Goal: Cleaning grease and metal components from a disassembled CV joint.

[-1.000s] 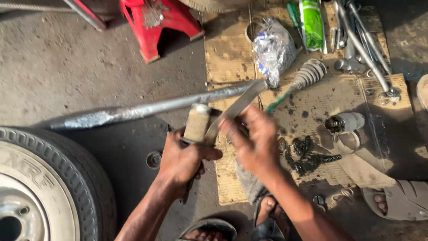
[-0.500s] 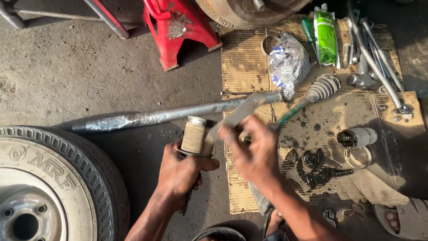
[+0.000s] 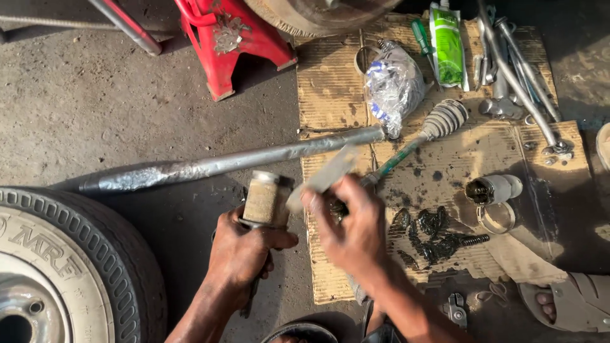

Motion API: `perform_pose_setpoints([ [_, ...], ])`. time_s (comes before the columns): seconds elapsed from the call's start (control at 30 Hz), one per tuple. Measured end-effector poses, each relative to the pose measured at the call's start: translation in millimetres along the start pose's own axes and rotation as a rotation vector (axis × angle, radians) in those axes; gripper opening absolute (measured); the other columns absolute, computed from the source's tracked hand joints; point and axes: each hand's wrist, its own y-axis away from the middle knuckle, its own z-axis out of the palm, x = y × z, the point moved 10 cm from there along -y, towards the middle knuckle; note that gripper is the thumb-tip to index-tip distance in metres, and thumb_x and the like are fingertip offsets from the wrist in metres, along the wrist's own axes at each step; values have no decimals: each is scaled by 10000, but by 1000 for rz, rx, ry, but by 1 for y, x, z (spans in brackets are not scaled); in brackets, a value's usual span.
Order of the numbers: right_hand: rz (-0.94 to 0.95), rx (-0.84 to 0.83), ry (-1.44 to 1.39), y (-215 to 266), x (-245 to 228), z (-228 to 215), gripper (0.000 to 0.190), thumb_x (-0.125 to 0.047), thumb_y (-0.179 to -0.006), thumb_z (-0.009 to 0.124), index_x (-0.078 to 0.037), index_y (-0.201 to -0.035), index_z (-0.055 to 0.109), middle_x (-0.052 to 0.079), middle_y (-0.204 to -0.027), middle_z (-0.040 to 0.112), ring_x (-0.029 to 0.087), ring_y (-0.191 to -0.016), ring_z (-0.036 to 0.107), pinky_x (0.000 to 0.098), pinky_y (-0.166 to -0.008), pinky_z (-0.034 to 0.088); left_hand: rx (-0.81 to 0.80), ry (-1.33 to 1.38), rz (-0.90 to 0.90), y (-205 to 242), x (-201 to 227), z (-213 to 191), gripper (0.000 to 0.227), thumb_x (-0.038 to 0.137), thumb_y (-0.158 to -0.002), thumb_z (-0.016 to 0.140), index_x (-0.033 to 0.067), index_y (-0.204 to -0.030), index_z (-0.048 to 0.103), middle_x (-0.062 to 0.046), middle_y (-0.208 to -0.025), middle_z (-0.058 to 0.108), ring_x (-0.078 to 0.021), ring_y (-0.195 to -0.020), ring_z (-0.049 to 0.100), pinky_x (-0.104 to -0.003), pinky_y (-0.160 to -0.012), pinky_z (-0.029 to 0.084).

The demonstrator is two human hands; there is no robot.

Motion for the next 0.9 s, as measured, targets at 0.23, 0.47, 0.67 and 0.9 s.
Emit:
perform_pose_setpoints([
  [0.23, 39, 104, -18, -6, 17, -9, 164, -177, -1026, 634, -17, -989, 649, 150, -907, 780, 222, -772, 753, 350, -686, 619, -2, -40, 12, 4, 8, 7, 314, 50, -645, 822, -38, -928, 717, -95, -566, 616, -163, -394, 502, -339, -373, 417],
  [0.47, 53, 31, -105, -8, 12, -3, 160, -187, -1040, 615, -34, -1021, 659, 131, -953, 797, 195, -872, 825, 341, -735, 636, 21, -61, 3, 8, 9, 3, 328, 75, -649, 834, -50, -933, 727, -94, -581, 630, -161, -412, 520, -333, -393, 432],
  [0.67, -40, 22, -65, 7, 8, 8, 166, -170, -1023, 646, -12, -1057, 683, 157, -995, 764, 231, -921, 767, 379, -837, 655, 27, -60, 20, 9, 13, -2, 330, 78, -639, 822, -42, -936, 746, -100, -581, 629, -163, -408, 509, -340, -390, 420],
  [0.9, -77, 76, -113, 9, 8, 10, 161, -198, -1015, 643, -40, -1018, 675, 128, -950, 763, 181, -857, 773, 360, -774, 658, 31, -15, -1, 7, 7, -5, 277, 65, -650, 824, -56, -887, 747, -112, -585, 637, -168, -409, 511, -340, -393, 418],
])
